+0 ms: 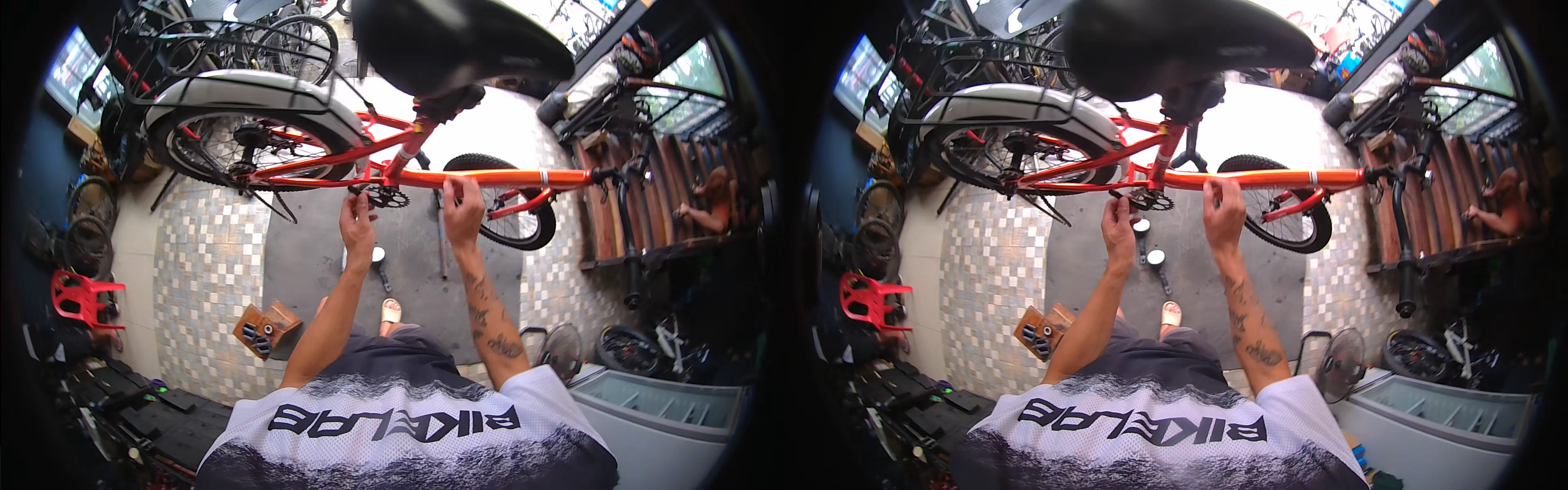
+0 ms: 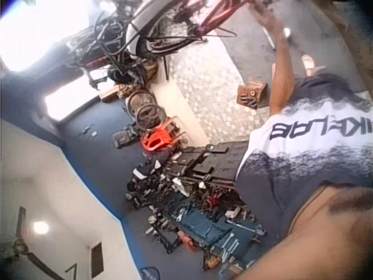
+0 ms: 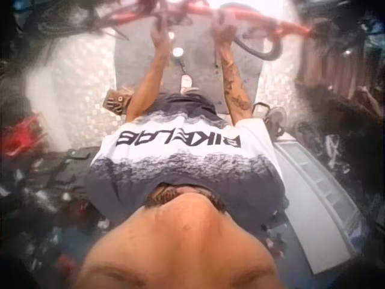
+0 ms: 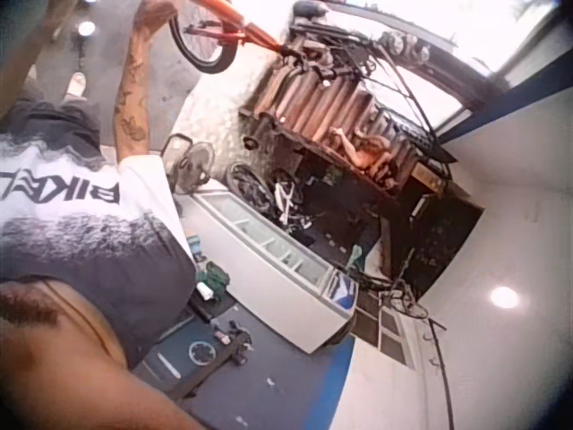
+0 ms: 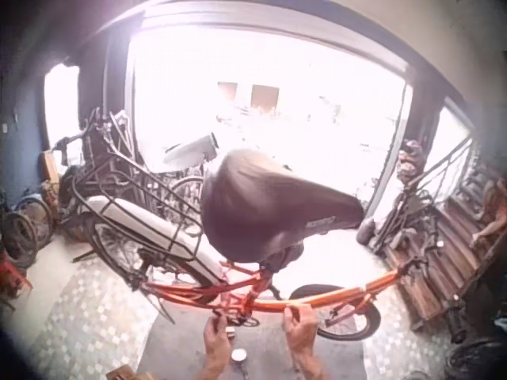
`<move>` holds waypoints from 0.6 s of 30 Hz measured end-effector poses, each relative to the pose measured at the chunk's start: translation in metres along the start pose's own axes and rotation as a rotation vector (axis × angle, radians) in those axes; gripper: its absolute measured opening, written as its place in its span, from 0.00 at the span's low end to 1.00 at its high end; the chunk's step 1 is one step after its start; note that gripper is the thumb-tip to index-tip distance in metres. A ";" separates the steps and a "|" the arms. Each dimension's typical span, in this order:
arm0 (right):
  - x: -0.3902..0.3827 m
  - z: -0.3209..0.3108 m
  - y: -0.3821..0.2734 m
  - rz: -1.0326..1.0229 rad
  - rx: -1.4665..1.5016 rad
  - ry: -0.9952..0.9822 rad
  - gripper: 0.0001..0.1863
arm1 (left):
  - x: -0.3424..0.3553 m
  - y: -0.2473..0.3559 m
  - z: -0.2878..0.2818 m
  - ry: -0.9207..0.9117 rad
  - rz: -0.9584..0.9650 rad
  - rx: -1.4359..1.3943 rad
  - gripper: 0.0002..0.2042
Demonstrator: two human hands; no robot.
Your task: The person retrieves a tool from a workbench and uses it to adjust the crankset and chainring area of a red bicycle mounted on a repair stand. The person repeatedly tightens bolts and inspects the crankset and chainring, then removes the chainring and places it on the workbench.
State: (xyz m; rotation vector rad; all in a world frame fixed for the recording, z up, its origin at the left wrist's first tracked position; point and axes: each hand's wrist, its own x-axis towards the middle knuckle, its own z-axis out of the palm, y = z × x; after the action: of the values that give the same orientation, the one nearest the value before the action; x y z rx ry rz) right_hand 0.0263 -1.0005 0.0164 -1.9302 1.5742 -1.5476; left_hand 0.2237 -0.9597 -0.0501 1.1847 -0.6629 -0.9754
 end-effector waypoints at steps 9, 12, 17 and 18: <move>0.077 0.047 0.062 0.151 -0.331 -0.354 0.19 | 0.004 0.023 0.050 -0.250 0.326 0.249 0.12; 0.077 0.069 0.067 0.202 -0.445 -0.427 0.21 | 0.010 0.013 0.056 -0.194 0.289 0.305 0.17; 0.072 0.095 0.070 0.207 -0.553 -0.397 0.20 | 0.008 0.013 0.058 0.007 0.243 0.190 0.23; 0.070 0.097 0.071 0.179 -0.575 -0.351 0.19 | 0.005 0.014 0.058 -0.011 0.255 0.240 0.24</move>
State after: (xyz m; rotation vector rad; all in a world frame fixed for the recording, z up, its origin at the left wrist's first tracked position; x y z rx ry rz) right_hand 0.0532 -1.1271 -0.0347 -2.0940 2.0963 -0.6726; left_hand 0.1808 -0.9892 -0.0213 1.2675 -0.9348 -0.7017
